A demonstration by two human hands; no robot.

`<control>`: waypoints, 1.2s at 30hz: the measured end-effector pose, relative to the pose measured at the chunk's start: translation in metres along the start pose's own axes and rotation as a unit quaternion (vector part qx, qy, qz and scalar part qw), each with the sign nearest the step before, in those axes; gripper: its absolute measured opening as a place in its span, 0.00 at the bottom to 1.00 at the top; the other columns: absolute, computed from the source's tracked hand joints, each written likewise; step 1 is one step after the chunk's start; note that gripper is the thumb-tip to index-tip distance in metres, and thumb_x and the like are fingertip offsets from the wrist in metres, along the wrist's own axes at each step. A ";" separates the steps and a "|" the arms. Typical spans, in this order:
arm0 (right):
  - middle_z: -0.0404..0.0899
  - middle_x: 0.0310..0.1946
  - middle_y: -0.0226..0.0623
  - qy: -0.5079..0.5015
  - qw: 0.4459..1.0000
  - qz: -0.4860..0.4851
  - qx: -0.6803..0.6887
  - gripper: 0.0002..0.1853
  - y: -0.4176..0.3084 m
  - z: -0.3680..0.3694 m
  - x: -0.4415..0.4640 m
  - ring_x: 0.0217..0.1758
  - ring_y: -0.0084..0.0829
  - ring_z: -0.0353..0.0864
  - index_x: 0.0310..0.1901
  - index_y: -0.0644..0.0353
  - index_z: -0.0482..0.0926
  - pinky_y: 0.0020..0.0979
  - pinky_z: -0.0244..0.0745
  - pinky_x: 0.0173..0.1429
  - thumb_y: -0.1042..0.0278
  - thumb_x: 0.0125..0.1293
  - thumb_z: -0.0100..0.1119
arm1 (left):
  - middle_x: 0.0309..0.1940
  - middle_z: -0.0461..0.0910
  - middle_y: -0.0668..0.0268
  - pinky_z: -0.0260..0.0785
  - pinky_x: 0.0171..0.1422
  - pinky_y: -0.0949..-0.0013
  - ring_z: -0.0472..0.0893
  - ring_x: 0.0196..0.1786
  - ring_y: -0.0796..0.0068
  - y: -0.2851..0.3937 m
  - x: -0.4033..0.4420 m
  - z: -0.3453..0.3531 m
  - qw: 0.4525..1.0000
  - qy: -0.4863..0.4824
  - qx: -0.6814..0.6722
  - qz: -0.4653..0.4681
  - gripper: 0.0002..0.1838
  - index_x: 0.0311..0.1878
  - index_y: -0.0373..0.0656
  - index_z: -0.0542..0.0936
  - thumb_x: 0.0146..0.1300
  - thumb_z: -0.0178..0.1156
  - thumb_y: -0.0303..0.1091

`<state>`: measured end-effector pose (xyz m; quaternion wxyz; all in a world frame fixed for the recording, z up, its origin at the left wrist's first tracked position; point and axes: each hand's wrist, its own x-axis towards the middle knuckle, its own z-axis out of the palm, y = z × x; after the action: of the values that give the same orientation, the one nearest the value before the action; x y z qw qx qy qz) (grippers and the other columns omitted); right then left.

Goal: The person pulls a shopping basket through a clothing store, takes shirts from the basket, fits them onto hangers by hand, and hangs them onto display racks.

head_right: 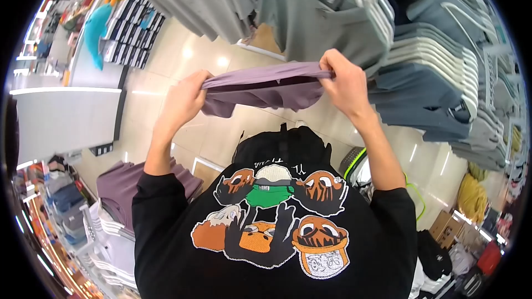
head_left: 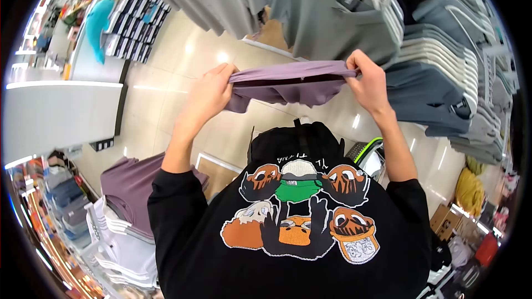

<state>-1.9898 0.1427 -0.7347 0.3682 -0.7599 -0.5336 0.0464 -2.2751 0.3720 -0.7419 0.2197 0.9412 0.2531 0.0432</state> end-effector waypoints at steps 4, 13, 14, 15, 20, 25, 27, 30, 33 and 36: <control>0.76 0.34 0.39 -0.104 0.981 0.135 -0.093 0.10 0.030 -0.071 -0.007 0.39 0.45 0.79 0.39 0.58 0.71 0.40 0.73 0.44 0.76 0.59 0.61 | 0.34 0.83 0.56 0.75 0.44 0.60 0.84 0.39 0.60 0.045 0.037 -0.009 0.992 0.003 -0.125 0.020 0.08 0.45 0.39 0.81 0.67 0.53 0.23; 0.79 0.33 0.30 -0.224 0.961 0.095 0.128 0.09 0.087 -0.149 0.018 0.39 0.19 0.75 0.43 0.67 0.77 0.26 0.73 0.46 0.74 0.66 0.50 | 0.42 0.85 0.67 0.71 0.52 0.72 0.80 0.45 0.78 0.091 0.114 0.008 0.915 -0.038 -0.396 -0.057 0.16 0.52 0.34 0.81 0.76 0.53 0.38; 0.78 0.34 0.27 -0.229 0.948 0.142 0.169 0.10 0.089 -0.153 0.021 0.40 0.18 0.74 0.44 0.65 0.78 0.25 0.71 0.47 0.73 0.67 0.49 | 0.43 0.84 0.68 0.70 0.55 0.73 0.78 0.46 0.80 0.102 0.112 0.007 0.907 -0.010 -0.415 -0.076 0.20 0.55 0.34 0.81 0.78 0.52 0.42; 0.76 0.35 0.24 -0.235 0.931 0.187 0.210 0.10 0.090 -0.156 0.025 0.40 0.17 0.74 0.46 0.63 0.79 0.23 0.70 0.47 0.72 0.69 0.49 | 0.43 0.84 0.68 0.70 0.55 0.73 0.78 0.46 0.80 0.109 0.113 0.009 0.906 -0.004 -0.415 -0.077 0.20 0.55 0.34 0.81 0.78 0.52 0.42; 0.78 0.42 0.28 -0.059 0.857 0.404 0.314 0.14 0.082 -0.145 0.026 0.45 0.17 0.76 0.50 0.61 0.80 0.25 0.73 0.50 0.60 0.71 0.56 | 0.39 0.85 0.66 0.71 0.53 0.72 0.78 0.44 0.81 0.108 0.109 -0.001 0.934 0.004 -0.354 -0.042 0.23 0.53 0.30 0.82 0.78 0.52 0.44; 0.81 0.43 0.30 -0.184 0.822 0.375 0.387 0.17 0.093 -0.149 0.040 0.45 0.19 0.79 0.49 0.63 0.80 0.30 0.78 0.51 0.59 0.68 0.66 | 0.38 0.85 0.62 0.75 0.50 0.67 0.80 0.43 0.78 0.076 0.090 -0.031 0.943 -0.170 -0.286 -0.019 0.26 0.52 0.31 0.83 0.72 0.62 0.50; 0.84 0.46 0.35 -0.347 0.779 0.303 0.426 0.23 0.102 -0.149 0.045 0.46 0.23 0.83 0.53 0.68 0.81 0.30 0.80 0.52 0.54 0.67 0.68 | 0.39 0.85 0.61 0.75 0.50 0.67 0.81 0.42 0.76 0.076 0.077 -0.044 0.930 -0.181 -0.320 -0.006 0.27 0.52 0.32 0.84 0.68 0.66 0.52; 0.85 0.45 0.35 -0.353 0.781 0.225 0.464 0.26 0.093 -0.141 0.041 0.44 0.20 0.83 0.55 0.68 0.81 0.27 0.80 0.51 0.52 0.68 0.69 | 0.41 0.86 0.63 0.74 0.52 0.72 0.81 0.43 0.78 0.066 0.062 -0.052 0.920 -0.149 -0.361 -0.028 0.25 0.53 0.34 0.84 0.70 0.64 0.50; 0.86 0.44 0.35 -0.340 0.790 0.168 0.482 0.25 0.074 -0.133 0.046 0.43 0.18 0.84 0.53 0.68 0.82 0.23 0.80 0.48 0.51 0.69 0.69 | 0.44 0.86 0.63 0.73 0.53 0.74 0.82 0.45 0.80 0.046 0.059 -0.057 0.878 -0.109 -0.462 -0.065 0.24 0.55 0.34 0.83 0.74 0.60 0.49; 0.86 0.36 0.30 -0.230 0.822 0.263 0.451 0.22 0.037 -0.121 0.049 0.34 0.15 0.82 0.46 0.65 0.84 0.20 0.78 0.39 0.49 0.74 0.62 | 0.46 0.85 0.64 0.73 0.55 0.75 0.82 0.46 0.81 0.038 0.058 -0.062 0.862 -0.056 -0.498 -0.075 0.24 0.57 0.33 0.82 0.76 0.58 0.48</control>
<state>-1.8841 0.1165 -0.6541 0.5101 -0.5880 -0.3026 0.5499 -2.2195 0.3959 -0.6712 0.6756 0.6853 0.2551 0.0941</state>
